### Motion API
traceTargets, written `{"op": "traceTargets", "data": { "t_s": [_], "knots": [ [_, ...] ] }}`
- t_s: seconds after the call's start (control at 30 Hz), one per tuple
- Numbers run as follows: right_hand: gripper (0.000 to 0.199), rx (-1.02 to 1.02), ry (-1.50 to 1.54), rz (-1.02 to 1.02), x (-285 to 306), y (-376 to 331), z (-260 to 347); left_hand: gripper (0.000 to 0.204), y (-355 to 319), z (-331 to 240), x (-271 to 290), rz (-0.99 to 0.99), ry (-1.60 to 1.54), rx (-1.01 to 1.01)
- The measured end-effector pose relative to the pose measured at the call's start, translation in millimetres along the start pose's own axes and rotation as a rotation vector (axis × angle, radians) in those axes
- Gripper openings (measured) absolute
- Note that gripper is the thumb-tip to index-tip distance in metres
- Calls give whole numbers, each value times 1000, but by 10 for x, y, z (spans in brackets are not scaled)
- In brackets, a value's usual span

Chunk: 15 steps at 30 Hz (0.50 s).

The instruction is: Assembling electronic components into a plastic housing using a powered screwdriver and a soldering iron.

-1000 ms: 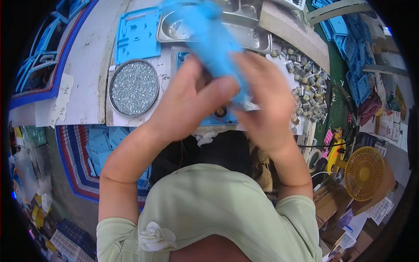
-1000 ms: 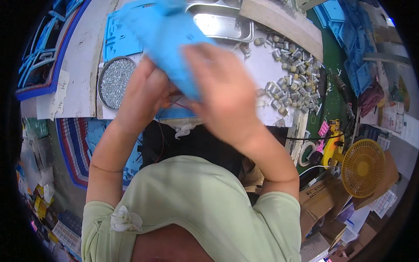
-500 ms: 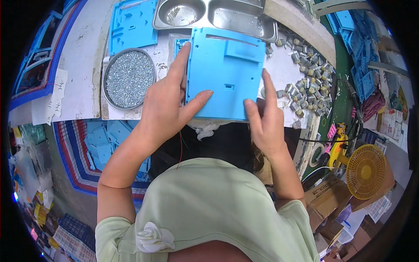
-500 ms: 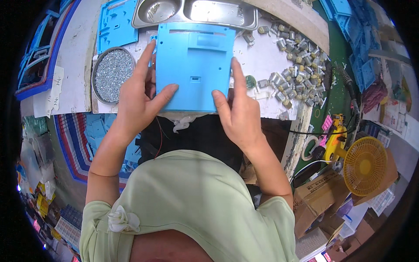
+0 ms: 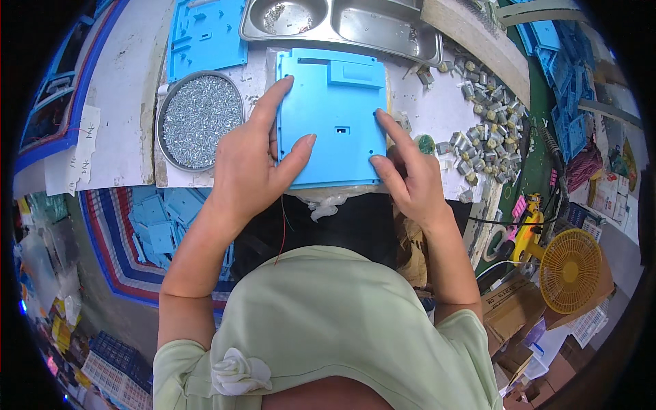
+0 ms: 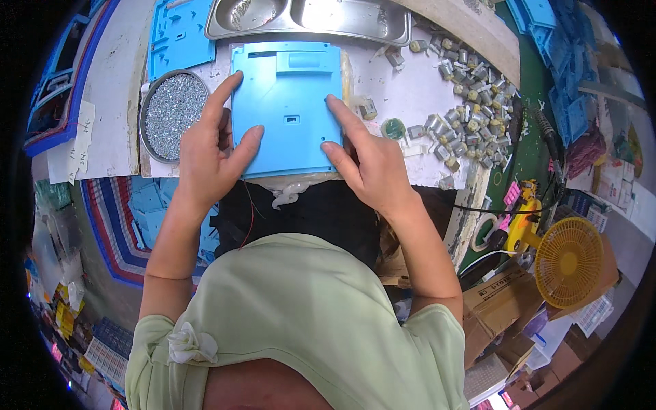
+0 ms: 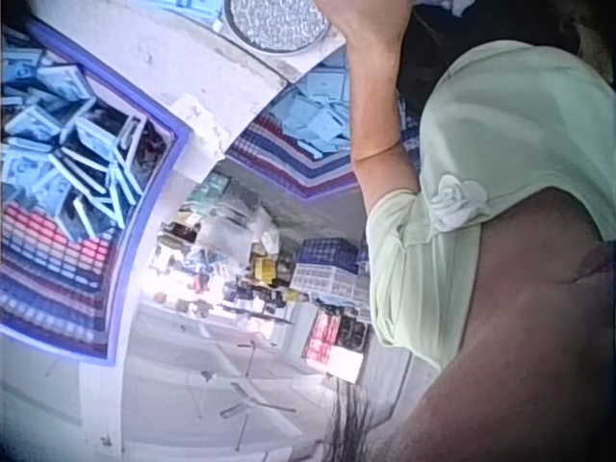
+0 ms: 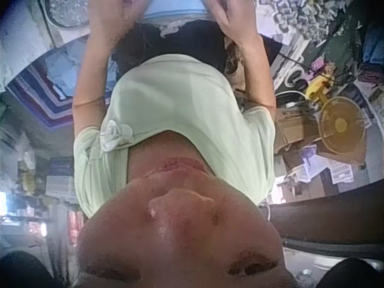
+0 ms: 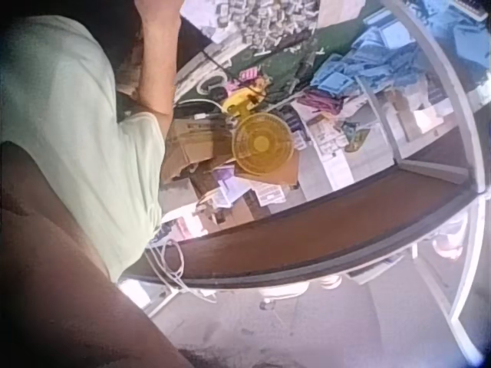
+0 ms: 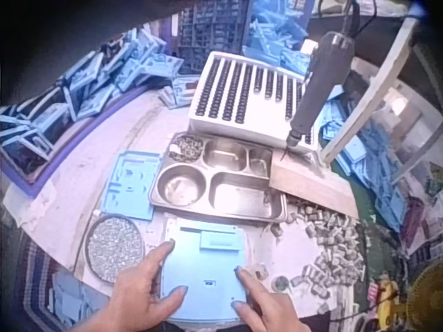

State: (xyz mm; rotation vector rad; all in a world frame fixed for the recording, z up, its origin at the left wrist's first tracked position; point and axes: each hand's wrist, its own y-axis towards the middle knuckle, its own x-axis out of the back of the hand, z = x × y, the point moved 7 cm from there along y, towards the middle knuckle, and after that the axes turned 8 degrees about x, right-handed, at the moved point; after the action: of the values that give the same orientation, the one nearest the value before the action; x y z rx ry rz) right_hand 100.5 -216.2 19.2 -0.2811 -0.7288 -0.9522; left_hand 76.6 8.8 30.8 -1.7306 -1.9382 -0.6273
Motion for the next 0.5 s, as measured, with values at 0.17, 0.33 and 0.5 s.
{"op": "traceTargets", "data": {
  "t_s": [0.17,0.33,0.5],
  "knots": [
    [65,62,-150,36,-15,29,55,70,-139,41,-10,-61,98,67],
    [66,73,-288,139,-65,45,226,72,-173,172,-38,-22,33,93],
    [67,61,-561,299,-65,86,240,82,-169,307,-22,208,-208,176]
  ]
}}
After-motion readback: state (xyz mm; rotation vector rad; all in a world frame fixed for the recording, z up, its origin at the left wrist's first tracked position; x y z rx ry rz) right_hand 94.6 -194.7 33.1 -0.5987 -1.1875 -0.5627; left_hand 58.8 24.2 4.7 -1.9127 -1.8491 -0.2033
